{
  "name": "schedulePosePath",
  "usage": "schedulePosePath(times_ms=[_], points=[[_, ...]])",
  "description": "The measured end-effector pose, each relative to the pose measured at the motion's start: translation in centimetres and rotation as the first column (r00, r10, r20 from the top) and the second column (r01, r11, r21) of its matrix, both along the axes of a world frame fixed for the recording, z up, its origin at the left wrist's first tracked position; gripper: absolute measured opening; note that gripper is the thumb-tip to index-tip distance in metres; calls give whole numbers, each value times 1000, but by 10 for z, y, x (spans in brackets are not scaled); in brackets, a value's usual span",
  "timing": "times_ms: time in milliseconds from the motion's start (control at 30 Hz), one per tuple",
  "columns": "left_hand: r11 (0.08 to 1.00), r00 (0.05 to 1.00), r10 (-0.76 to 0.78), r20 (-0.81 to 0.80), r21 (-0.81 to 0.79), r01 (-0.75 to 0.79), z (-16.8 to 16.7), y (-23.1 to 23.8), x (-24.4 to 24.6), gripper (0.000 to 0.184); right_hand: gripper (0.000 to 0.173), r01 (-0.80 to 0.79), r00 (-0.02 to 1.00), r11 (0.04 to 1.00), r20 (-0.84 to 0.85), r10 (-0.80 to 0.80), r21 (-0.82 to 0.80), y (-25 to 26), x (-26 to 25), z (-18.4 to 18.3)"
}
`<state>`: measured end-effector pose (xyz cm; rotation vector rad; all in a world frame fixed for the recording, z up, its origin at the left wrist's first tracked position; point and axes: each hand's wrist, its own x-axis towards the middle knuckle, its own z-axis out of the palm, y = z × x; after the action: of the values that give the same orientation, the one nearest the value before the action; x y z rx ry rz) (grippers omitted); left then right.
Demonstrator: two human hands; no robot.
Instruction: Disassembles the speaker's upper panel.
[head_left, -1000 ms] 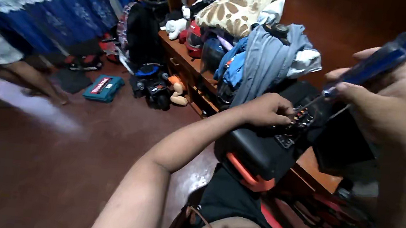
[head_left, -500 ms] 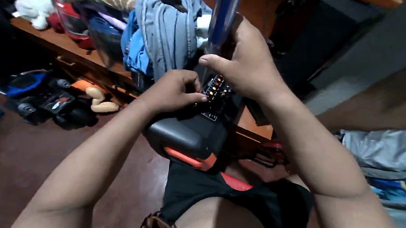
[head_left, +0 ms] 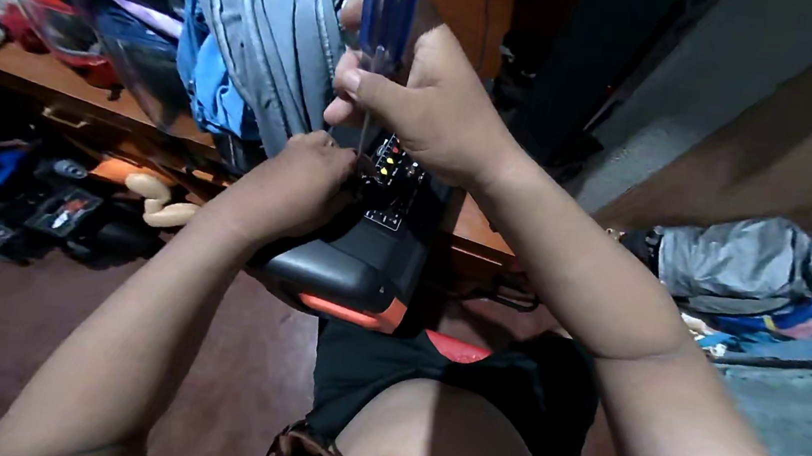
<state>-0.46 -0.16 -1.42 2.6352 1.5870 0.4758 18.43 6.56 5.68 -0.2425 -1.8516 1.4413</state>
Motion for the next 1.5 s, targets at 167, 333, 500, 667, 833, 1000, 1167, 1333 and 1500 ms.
schedulePosePath(times_ms=[167,333,500,667,833,1000,1167,1333,1500], points=[[999,1000,-7,25,33,6,-4,4,-2,24,28,2,961,999,-275,-16,-51,5,-1,-1],[997,992,-1,129,77,-9,-7,6,-8,20,9,121,837,987,-523,-160,-108,13,15,19],[971,918,224,327,2,-238,9,10,-10,24,15,319,907,939,-327,-265,124,17,48,16],[923,811,376,448,-106,-369,19,24,-18,28,19,333,942,891,-64,-330,309,5,71,-27],[889,695,428,578,-129,-440,33,60,-40,22,19,369,923,910,39,-382,187,-6,99,-58],[796,709,547,444,-15,-605,54,132,-79,33,19,402,912,909,39,-409,113,-8,115,-78],[734,728,632,267,95,-672,55,201,-122,34,20,444,887,888,84,-455,117,-11,133,-88],[798,780,558,285,77,-598,65,212,-86,37,15,516,846,850,92,-525,103,-9,158,-101],[993,937,56,344,83,-89,91,155,49,25,10,671,734,730,19,-678,127,3,166,-106]])
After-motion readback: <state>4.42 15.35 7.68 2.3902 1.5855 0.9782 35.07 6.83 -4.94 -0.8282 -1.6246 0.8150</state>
